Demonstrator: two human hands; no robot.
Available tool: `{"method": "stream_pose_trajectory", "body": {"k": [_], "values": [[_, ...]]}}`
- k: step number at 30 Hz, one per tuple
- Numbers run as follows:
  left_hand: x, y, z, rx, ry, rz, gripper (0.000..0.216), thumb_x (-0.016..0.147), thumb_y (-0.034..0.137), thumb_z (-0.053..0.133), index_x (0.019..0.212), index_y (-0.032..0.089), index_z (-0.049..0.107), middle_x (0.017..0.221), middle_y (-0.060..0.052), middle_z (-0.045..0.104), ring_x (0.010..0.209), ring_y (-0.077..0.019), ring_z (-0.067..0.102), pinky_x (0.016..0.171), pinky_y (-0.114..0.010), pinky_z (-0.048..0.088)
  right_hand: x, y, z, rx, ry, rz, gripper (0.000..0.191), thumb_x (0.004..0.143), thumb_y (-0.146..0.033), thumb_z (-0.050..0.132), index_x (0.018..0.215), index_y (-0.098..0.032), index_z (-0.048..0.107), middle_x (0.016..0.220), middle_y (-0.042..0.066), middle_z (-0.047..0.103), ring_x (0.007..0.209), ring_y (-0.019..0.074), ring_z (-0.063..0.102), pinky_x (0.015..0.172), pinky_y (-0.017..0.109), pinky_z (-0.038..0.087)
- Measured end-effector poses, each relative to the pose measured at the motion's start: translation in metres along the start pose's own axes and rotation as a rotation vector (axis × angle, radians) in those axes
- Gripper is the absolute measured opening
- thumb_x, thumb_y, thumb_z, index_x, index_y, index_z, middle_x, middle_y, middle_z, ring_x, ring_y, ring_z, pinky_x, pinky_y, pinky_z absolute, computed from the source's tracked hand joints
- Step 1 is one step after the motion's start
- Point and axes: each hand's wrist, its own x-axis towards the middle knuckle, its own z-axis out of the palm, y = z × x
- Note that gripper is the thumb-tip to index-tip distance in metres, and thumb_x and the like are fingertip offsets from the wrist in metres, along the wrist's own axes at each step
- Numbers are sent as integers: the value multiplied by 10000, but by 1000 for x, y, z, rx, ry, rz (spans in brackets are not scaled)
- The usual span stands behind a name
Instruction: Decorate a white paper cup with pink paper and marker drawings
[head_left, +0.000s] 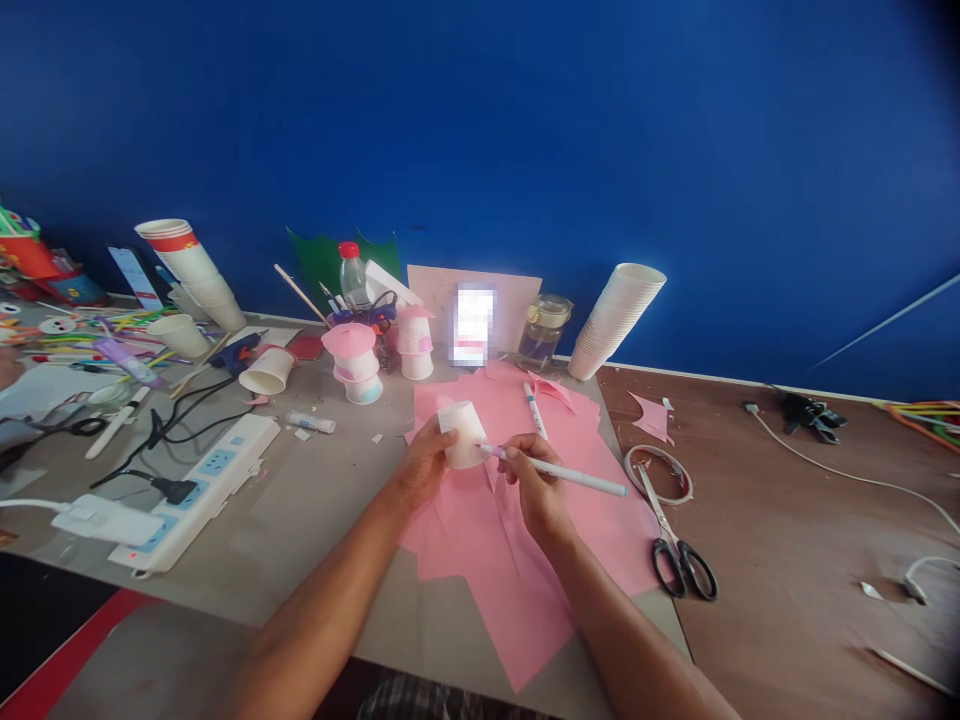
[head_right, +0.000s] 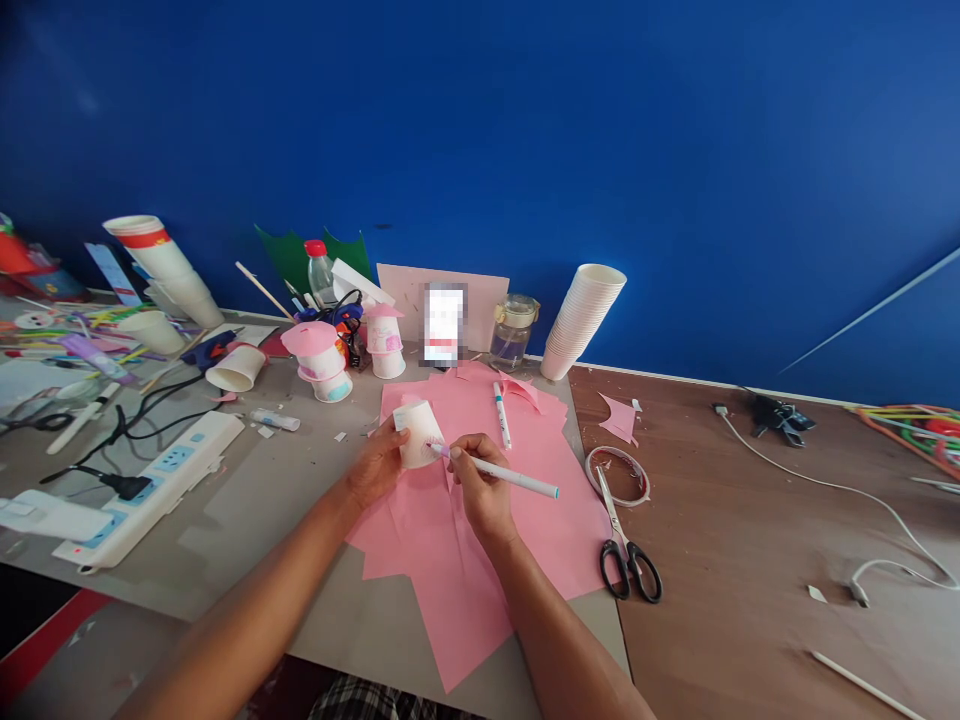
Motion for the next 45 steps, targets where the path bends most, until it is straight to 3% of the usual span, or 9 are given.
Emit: {"method": "stream_pose_trajectory", "body": {"k": [8,17,22,32,45], "values": [[-2,2,3,7,6,-5,384,673,281,783,1028,183,676,882,-25,663,760,-158,578,674,-280,437,-1,-4,1,-60,8,13,133,746,-312,613,668,-208,583,546,-34,537,509,116,456,510,259,386],[1,5,-3,-28,22,18,481,685,242,754,1151,210,640,893,-25,681,770,-168,613,697,-292,462,4,0,-3,-56,52,74,152,744,-277,586,611,-206,561,502,-42,496,505,118,444,504,260,352],[2,5,-3,-36,13,20,364,702,259,755,1050,193,671,870,-16,677,750,-149,599,690,-282,453,5,2,-5,55,29,54,164,759,-291,608,624,-209,563,502,-48,469,524,121,446,536,267,359],[1,0,-2,10,-7,1,434,696,278,760,1110,191,661,985,-53,689,886,-201,623,711,-282,447,3,3,-2,45,2,31,152,771,-316,631,671,-207,593,553,-33,518,542,123,468,528,259,365],[1,5,-2,-50,36,21,455,680,215,760,1122,199,655,900,-18,692,759,-150,606,682,-266,446,4,0,-2,-30,45,85,153,760,-276,583,623,-210,562,514,-37,501,514,123,442,509,260,355]]}}
